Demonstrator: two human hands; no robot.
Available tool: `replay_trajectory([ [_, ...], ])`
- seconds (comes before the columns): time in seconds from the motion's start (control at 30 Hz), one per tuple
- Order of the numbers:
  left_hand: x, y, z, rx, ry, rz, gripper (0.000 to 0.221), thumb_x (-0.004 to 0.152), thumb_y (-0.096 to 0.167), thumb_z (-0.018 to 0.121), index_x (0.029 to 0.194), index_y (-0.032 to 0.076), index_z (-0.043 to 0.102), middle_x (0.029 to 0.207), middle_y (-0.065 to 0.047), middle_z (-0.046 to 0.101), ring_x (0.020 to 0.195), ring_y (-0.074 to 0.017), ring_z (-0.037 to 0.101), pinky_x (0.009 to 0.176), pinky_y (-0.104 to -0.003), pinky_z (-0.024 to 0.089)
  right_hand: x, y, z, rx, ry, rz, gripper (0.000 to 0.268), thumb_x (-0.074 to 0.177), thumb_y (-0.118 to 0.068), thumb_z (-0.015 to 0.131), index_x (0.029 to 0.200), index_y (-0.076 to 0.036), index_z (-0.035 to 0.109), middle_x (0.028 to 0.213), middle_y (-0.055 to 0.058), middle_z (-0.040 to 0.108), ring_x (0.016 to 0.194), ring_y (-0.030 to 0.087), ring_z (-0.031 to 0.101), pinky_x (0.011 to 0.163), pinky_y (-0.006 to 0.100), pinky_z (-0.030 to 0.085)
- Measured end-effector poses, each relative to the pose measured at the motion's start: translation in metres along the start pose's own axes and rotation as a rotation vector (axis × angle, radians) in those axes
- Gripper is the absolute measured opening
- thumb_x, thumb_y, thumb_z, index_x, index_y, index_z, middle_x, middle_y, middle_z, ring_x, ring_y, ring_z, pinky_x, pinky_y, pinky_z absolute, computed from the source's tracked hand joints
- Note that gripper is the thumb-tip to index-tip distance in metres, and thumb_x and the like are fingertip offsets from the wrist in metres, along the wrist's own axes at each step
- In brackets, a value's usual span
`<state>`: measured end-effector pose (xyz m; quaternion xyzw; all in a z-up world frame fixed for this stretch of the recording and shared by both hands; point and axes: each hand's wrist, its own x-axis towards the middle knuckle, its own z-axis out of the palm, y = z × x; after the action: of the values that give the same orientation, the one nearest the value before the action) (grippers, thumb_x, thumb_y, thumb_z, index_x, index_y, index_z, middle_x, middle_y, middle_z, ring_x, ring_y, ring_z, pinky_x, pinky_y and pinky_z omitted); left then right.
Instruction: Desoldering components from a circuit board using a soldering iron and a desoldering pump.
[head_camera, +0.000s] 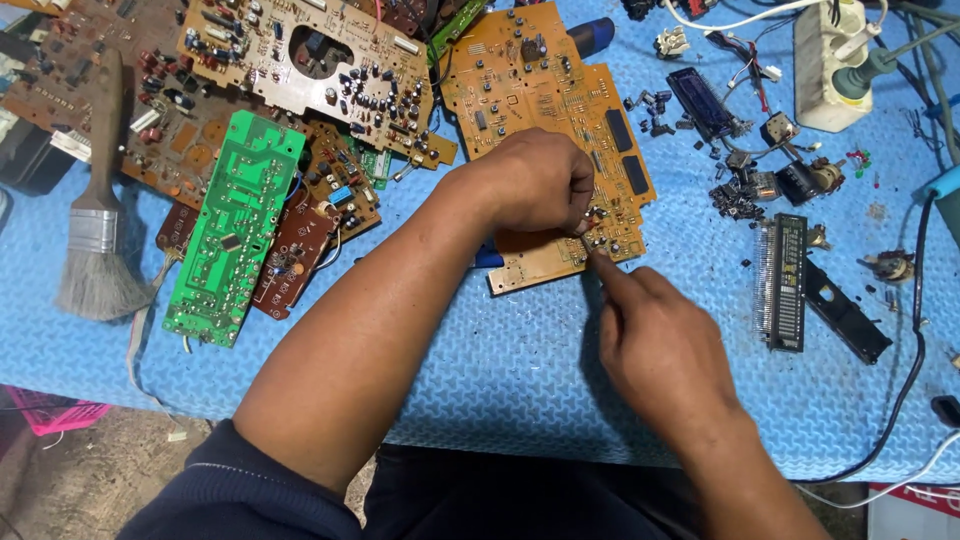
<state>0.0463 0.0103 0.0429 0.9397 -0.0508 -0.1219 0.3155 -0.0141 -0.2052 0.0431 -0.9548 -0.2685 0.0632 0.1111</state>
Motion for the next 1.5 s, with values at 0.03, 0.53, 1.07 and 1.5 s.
replay_trajectory([
  [0.03,-0.001,0.000,0.001,-0.001,-0.001,-0.001,0.010,0.075,0.030,0.086,0.079,0.025,0.078,0.075,-0.002,0.076,0.087,-0.0304,0.077,0.089,-0.042,0.058,0.004,0.002,-0.003,0.000,-0.001,0.000,0.043,0.098,-0.023,0.052,0.138,-0.025,0.069,0.096,0.009,0.071,0.090,0.042,0.072,0.071,0.054,0.059],
  [0.53,-0.001,-0.001,-0.001,-0.033,-0.011,-0.002,0.009,0.075,0.027,0.086,0.075,0.025,0.078,0.073,-0.002,0.075,0.084,-0.0302,0.076,0.086,-0.042,0.059,-0.009,0.016,0.032,0.097,0.144,-0.062,0.048,0.091,-0.019,0.058,0.137,-0.022,0.070,0.093,0.014,0.071,0.090,0.043,0.070,0.071,0.057,0.058],
  [1.07,-0.009,0.007,-0.003,-0.052,0.002,-0.015,0.006,0.080,0.026,0.077,0.082,0.020,0.080,0.075,-0.006,0.075,0.086,-0.0334,0.075,0.086,-0.045,0.059,0.006,-0.006,-0.018,-0.106,-0.036,0.029,0.042,0.096,-0.027,0.049,0.131,-0.032,0.070,0.092,0.003,0.067,0.085,0.037,0.073,0.070,0.052,0.060],
  [1.5,-0.033,0.001,-0.011,-0.162,0.089,0.108,0.018,0.094,0.017,0.063,0.102,0.011,0.078,0.089,-0.016,0.077,0.094,-0.0393,0.074,0.089,-0.050,0.057,0.003,0.009,-0.035,0.050,-0.123,0.046,0.041,0.096,-0.029,0.059,0.135,-0.027,0.070,0.103,0.013,0.075,0.100,0.047,0.069,0.084,0.060,0.056],
])
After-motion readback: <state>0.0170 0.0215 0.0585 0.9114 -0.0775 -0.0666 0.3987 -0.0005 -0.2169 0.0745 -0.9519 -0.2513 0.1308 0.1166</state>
